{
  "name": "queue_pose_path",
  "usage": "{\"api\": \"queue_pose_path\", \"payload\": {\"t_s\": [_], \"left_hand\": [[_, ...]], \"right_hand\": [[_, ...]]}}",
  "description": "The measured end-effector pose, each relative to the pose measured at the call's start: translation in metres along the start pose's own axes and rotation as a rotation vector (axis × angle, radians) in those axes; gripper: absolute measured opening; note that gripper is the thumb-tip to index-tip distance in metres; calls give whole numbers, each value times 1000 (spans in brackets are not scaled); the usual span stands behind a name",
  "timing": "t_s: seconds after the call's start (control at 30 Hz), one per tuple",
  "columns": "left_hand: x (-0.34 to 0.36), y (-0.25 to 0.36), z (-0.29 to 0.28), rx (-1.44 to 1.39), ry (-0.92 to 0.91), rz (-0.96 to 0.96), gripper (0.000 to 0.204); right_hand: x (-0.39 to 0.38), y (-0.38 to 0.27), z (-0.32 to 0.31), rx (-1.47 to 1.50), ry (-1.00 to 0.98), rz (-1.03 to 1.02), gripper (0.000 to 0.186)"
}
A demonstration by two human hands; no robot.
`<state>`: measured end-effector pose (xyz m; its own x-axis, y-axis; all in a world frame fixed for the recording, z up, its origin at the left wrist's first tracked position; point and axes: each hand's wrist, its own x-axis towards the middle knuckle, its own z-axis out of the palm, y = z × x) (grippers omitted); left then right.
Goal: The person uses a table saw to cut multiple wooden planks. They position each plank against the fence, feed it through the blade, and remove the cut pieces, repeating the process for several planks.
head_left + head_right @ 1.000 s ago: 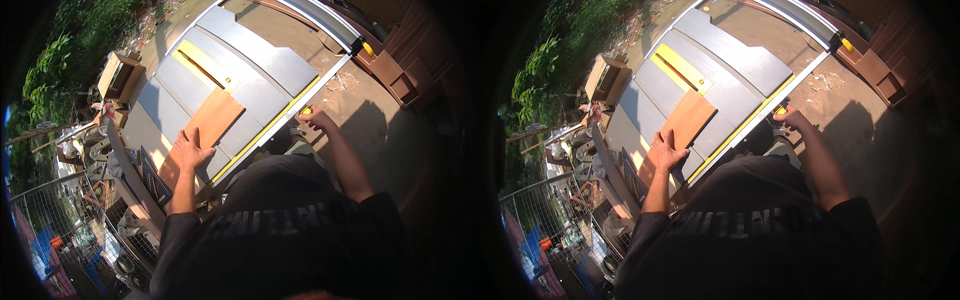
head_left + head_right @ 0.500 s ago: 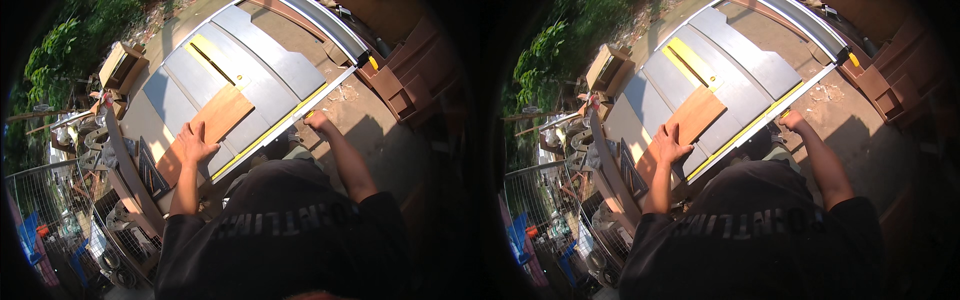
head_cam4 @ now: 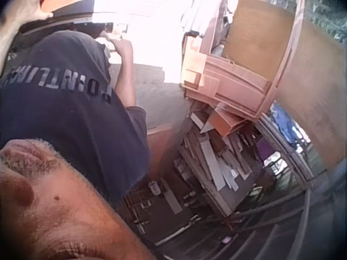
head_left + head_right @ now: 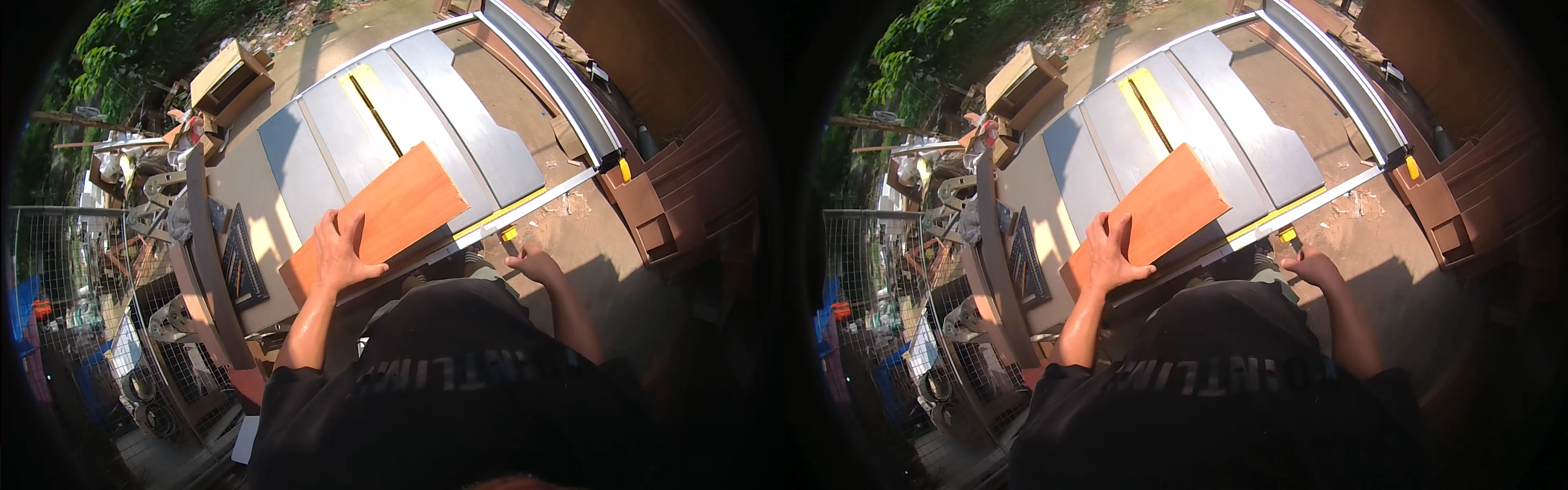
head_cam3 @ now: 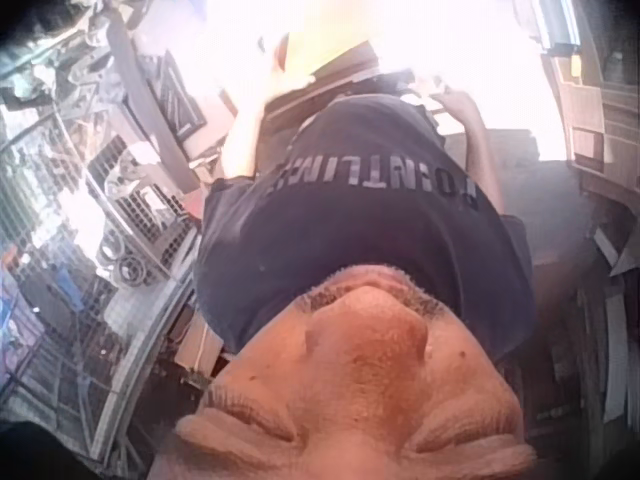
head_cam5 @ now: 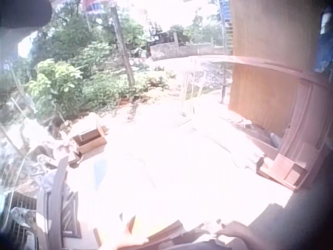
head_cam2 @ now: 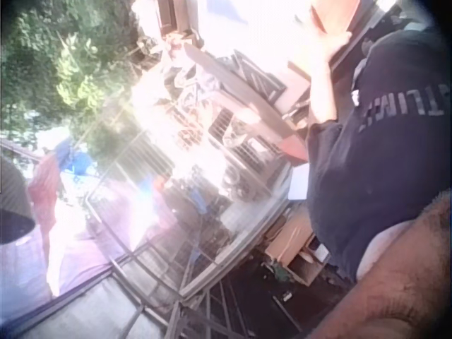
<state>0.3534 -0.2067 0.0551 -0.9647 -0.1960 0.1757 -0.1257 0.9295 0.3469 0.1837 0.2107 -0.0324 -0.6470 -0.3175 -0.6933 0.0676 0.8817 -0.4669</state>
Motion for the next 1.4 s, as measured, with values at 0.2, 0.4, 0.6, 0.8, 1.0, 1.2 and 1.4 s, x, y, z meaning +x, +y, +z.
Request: {"api": "queue_pose_path", "payload": {"t_s": [0.2,0.4,0.6,0.8,1.0,1.2,1.4], "left_hand": [[53,105,-52,-431,46,-113,123],[118,171,-32,-701,254,34,138],[158,191,5,-1061,301,134,127],[166,197,42,-1229,130,204,62],[161,176,128,-1802,-124,-350,38],[77,167,105,-1495,-491,-557,61],[-95,130,80,-1428,-347,-668,39]], "right_hand": [[-39,-124,-56,784,51,-855,100],[-57,-241,-120,512,-147,-1262,138],[-52,-260,-157,394,-137,-1286,120],[-4,-257,-193,-344,268,-1439,115],[54,-267,-175,-839,218,-1374,108],[107,-235,-146,-1111,148,-1375,99],[106,-212,-119,-1242,41,-1218,100]]}}
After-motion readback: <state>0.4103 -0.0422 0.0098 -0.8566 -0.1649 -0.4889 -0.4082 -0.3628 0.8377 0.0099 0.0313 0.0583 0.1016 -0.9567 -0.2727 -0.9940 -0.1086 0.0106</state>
